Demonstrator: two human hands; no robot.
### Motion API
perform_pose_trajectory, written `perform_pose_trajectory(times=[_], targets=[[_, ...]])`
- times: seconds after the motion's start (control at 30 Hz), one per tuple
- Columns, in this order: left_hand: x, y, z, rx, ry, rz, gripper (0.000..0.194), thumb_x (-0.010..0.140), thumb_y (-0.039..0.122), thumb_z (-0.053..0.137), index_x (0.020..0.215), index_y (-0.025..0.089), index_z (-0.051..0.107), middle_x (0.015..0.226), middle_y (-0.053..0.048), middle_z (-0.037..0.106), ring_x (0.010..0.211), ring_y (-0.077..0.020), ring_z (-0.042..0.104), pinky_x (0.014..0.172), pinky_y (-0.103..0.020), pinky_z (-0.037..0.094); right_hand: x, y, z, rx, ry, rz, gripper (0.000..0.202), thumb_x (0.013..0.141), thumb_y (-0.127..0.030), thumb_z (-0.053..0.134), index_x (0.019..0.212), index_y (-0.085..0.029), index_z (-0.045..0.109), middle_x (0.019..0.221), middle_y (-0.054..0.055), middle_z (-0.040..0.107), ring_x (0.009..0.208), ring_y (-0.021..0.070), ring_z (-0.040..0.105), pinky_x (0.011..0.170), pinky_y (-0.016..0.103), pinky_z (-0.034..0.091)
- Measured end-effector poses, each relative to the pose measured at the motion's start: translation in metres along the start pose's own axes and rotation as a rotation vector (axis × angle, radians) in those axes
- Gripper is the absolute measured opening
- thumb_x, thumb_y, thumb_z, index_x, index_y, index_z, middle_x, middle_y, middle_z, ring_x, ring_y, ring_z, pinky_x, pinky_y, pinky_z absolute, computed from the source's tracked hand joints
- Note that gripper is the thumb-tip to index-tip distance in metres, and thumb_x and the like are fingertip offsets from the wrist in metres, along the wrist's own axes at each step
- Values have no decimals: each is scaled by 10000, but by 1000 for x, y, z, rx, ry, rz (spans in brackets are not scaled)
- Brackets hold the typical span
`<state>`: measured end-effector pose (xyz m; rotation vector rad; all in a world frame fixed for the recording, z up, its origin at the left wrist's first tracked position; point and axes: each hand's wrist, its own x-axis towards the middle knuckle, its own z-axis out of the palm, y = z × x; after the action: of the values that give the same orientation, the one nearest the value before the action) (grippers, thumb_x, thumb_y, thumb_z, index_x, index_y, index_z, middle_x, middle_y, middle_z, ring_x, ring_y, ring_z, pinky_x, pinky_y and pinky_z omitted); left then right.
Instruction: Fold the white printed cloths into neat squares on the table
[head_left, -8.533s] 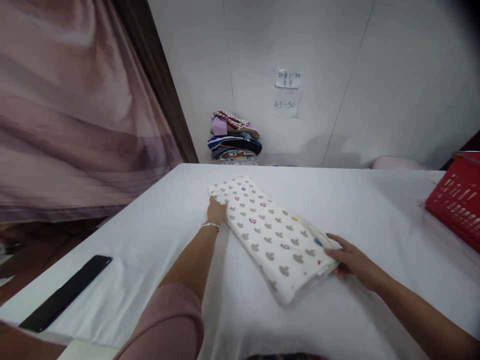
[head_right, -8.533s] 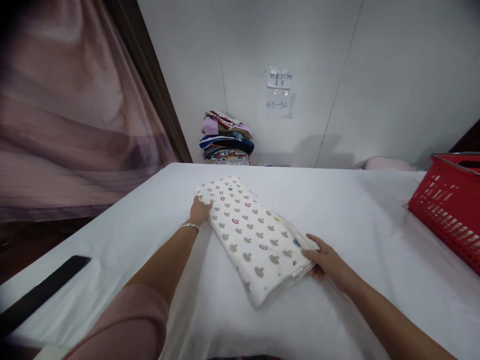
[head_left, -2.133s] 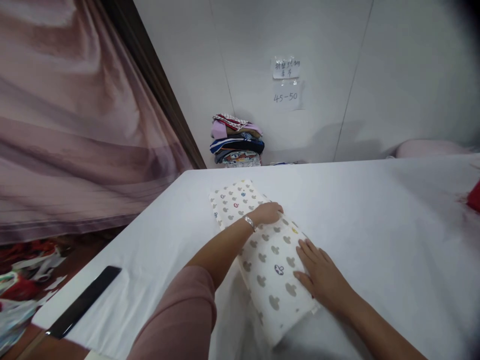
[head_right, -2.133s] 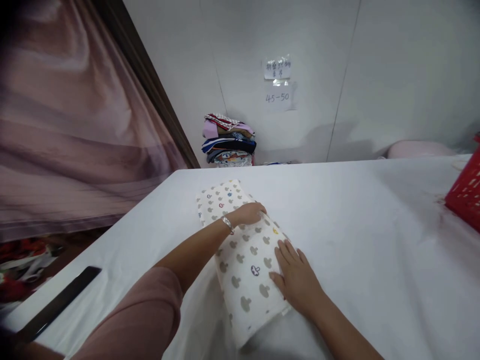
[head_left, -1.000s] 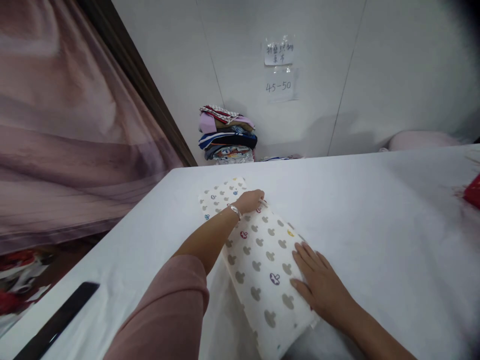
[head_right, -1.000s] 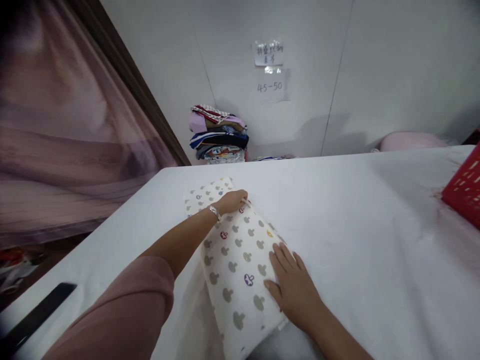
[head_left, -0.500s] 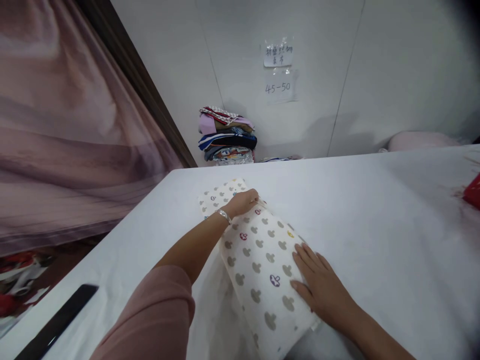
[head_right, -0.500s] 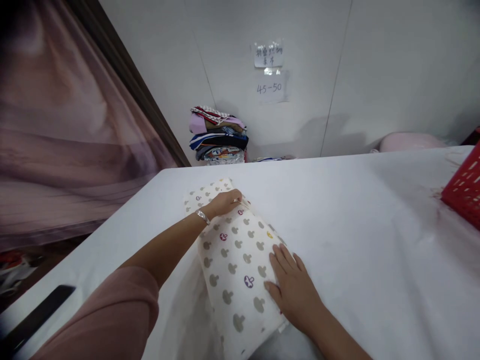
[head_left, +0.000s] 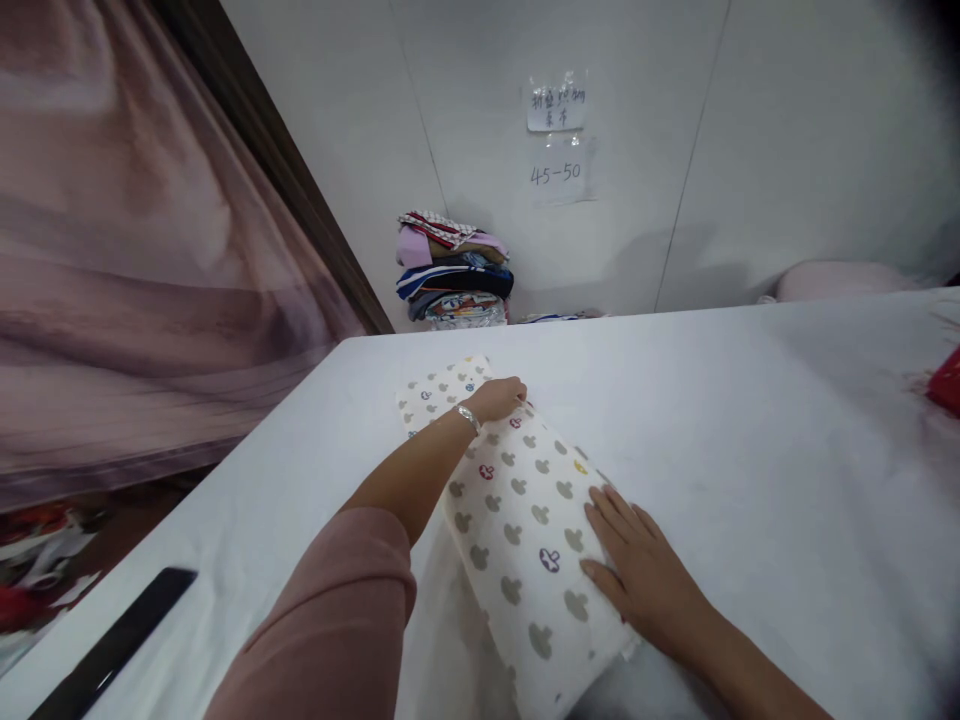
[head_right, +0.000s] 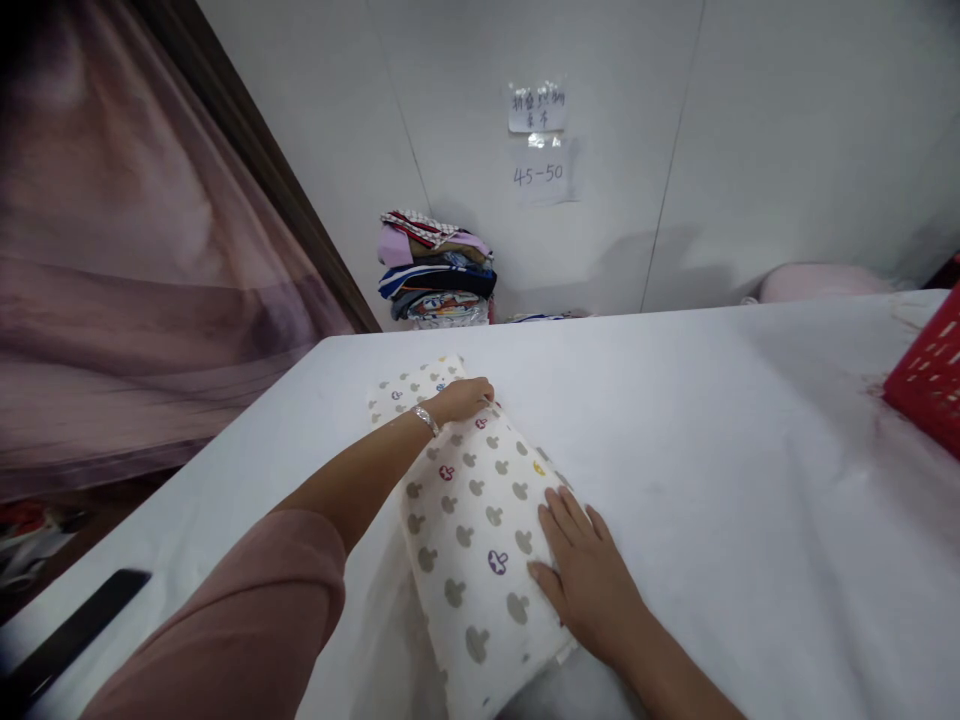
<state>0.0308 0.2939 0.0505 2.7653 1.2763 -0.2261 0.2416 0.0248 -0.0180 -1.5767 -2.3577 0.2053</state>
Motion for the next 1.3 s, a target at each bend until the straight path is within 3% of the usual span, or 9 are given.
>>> perform_pose_trajectory(times=[0.47,0.7,0.83,1.03,1.2,1.3], targets=[[3,9,-11,133,-158,33,310,813,148,474,1088,233,589,1198,-39,575,987,-182,591,834,-277,452,-2,1,2,12,28,-8,560,932,-475,389,1412,-187,399,1501,81,307,1391,274,241,1077,463,316],[-3,7,-8,154,-92,85,262,836,189,453,1071,208,568,1127,-76,587,924,-213,607,815,-334,458,-1,-1,-6,93,-19,18,558,933,-471,380,1412,-185,401,1503,83,301,1398,273,223,1086,492,317],[-8,5,-7,130,-59,83,223,848,226,447,1032,196,569,1137,-91,562,862,-202,614,786,-331,461,0,2,-5,171,69,72,553,932,-459,392,1411,-183,400,1520,93,264,1401,279,210,1079,479,348],[-7,7,-11,133,-103,26,269,848,191,421,1087,199,544,1112,-78,596,902,-203,609,802,-318,457,0,4,-1,192,151,167,537,922,-452,408,1371,-160,461,1470,115,368,1314,279,392,1043,423,408],[3,14,4,107,-52,-31,268,807,133,433,1034,187,566,1069,-86,608,905,-220,617,784,-332,465,-2,2,0,150,234,92,454,912,-407,437,1297,-196,551,1442,102,415,1265,295,447,1003,437,432],[9,23,18,105,12,-106,269,775,120,465,1019,160,572,1098,-118,579,898,-245,622,754,-357,473,-3,3,0,139,221,96,436,909,-408,442,1285,-223,564,1442,88,417,1250,299,463,990,444,443]])
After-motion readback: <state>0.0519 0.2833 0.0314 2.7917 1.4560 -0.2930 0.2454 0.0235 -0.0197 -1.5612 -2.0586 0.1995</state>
